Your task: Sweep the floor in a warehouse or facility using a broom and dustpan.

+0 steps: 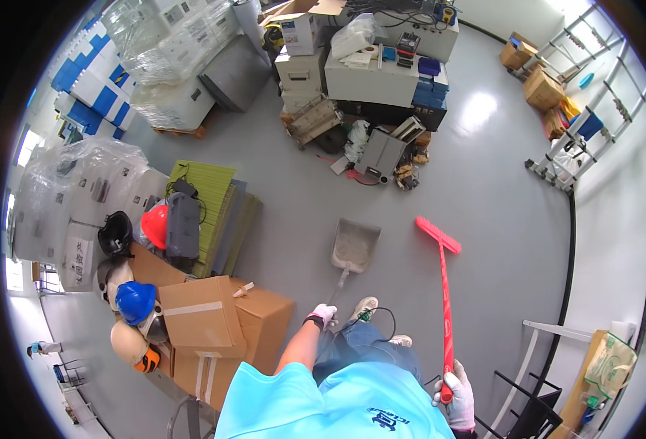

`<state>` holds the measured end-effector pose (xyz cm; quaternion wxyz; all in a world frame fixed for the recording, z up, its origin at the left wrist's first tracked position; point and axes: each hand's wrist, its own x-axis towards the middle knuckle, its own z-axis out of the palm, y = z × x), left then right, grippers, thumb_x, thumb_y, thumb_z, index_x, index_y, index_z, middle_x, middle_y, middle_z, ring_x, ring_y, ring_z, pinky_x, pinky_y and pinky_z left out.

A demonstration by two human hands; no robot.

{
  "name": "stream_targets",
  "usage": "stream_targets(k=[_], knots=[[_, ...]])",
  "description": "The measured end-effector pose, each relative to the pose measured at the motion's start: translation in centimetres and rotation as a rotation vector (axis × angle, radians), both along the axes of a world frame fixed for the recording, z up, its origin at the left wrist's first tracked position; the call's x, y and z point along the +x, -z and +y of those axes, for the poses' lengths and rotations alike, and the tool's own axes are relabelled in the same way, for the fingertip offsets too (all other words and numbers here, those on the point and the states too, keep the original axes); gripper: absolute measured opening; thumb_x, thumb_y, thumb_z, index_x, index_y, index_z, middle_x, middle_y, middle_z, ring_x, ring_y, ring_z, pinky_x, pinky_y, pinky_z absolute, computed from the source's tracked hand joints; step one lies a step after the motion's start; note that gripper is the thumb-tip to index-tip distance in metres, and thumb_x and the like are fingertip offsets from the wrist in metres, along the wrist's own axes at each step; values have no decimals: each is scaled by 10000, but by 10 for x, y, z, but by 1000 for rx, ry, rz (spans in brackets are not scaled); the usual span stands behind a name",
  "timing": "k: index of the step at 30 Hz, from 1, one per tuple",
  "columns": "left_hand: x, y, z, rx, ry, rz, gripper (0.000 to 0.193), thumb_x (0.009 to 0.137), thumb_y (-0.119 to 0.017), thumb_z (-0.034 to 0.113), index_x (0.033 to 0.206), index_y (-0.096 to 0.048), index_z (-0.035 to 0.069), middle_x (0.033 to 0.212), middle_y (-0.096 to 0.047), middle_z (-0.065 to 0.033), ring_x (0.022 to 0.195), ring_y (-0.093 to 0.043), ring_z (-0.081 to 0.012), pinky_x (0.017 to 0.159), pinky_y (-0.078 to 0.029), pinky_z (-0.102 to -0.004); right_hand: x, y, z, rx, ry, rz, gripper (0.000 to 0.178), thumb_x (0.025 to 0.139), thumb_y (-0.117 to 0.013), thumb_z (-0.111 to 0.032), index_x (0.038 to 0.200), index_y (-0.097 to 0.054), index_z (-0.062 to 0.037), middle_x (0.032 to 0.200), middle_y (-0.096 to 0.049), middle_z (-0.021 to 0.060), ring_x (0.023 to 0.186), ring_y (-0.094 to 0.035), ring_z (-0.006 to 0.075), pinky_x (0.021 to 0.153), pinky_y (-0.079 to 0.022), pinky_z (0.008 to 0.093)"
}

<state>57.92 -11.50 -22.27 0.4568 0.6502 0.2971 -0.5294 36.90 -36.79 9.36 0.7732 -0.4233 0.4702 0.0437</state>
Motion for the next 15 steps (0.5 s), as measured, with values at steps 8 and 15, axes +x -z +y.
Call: stream_targets(k=[8,15], knots=[[6,-25,-17,174,154,6,214,732,-501,245,727,-490,31,546,-537,-78,326,-436,-133,310,-318,-289,-3,4,2,-12,21,17,596,777,-490,-166,1248,-165,1,600,-483,101,428,-487,157,395,-427,248],[27,6,-26,228,511,-572,310,653,-505,208,802,-500,-64,567,-538,-153,505,-540,-240,518,-435,-329,-3,3,4,13,66,2,597,769,-474,-138,1242,-144,15,588,-484,105,422,-480,167,382,-427,252]])
